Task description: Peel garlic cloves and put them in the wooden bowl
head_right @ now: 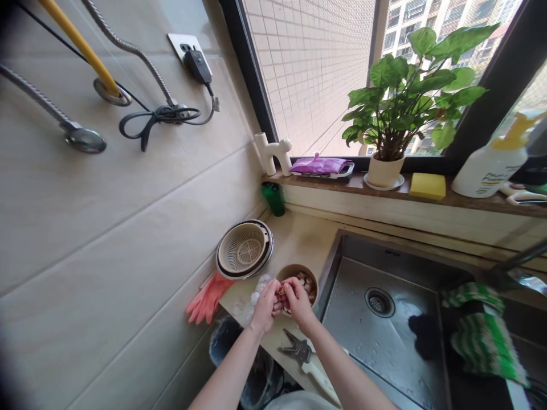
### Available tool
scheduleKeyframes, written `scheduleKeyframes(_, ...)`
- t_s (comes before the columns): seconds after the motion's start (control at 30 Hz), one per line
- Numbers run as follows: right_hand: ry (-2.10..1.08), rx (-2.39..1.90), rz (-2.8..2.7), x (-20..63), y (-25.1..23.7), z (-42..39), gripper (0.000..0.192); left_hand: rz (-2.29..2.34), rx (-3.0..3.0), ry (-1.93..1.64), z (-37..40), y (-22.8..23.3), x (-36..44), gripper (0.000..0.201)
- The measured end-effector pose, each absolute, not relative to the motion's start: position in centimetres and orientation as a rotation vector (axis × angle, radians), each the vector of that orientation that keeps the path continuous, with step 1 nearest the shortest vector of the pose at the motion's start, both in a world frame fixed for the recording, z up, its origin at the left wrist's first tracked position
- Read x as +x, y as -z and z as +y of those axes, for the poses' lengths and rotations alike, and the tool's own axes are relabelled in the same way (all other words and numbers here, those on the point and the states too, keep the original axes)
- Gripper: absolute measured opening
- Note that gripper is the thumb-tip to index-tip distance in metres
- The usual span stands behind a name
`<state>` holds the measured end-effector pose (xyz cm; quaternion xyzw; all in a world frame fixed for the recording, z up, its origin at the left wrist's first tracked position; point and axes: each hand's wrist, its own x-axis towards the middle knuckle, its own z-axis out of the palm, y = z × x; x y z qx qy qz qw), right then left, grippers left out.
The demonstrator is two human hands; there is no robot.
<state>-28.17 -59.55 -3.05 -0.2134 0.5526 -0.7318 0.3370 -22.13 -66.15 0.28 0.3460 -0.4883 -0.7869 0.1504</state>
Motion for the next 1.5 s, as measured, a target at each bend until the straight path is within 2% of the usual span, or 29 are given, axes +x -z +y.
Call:
scheduleKeyframes(0.23,1.806,-0.644,2.006,-30.1,3.2,-58.3,0.041,-1.24,1.106,2.494,-67.3,0.8,-22.0,0.043)
scheduleKeyframes(0.3,1.758,-0.695,2.085,-30.1,3.3,-57.8,0.038,-1.142,1.097,2.496,-67.5,1.1,-21.9,0.04)
scheduleKeyframes(0.4,1.715,-0.78,2.057,-29.3,3.5,-57.3,0.028,-1.183,1.007,2.404,-67.5,1.3,-21.6,0.037)
scheduleKeyframes(0.7,1.634,-0.791,1.905,-25.9,3.0,-58.3,0.035,-1.728,0.817,1.922,-66.4,1.6,-18.8,0.039)
scheduleKeyframes(1.03,1.433,-0.876,1.843,-18.7,4.3,-62.1,0.03,-1.576,1.001,1.733,-67.7,4.7,-9.1,0.03)
scheduleKeyframes(1.17,1.383,-0.78,1.774,-14.7,7.2,-63.6,0.03,-1.742,1.147,1.548,-68.6,6.3,-5.2,0.021)
scheduleKeyframes(1.3,1.264,-0.534,1.672,-11.2,10.4,-64.3,0.035,-1.7,1.358,1.552,-68.6,8.7,-2.7,0.018)
scheduleKeyframes(1.5,1.431,-0.398,1.799,-8.1,10.6,-65.2,0.027,-1.612,1.402,1.562,-69.3,10.8,-1.9,0.018)
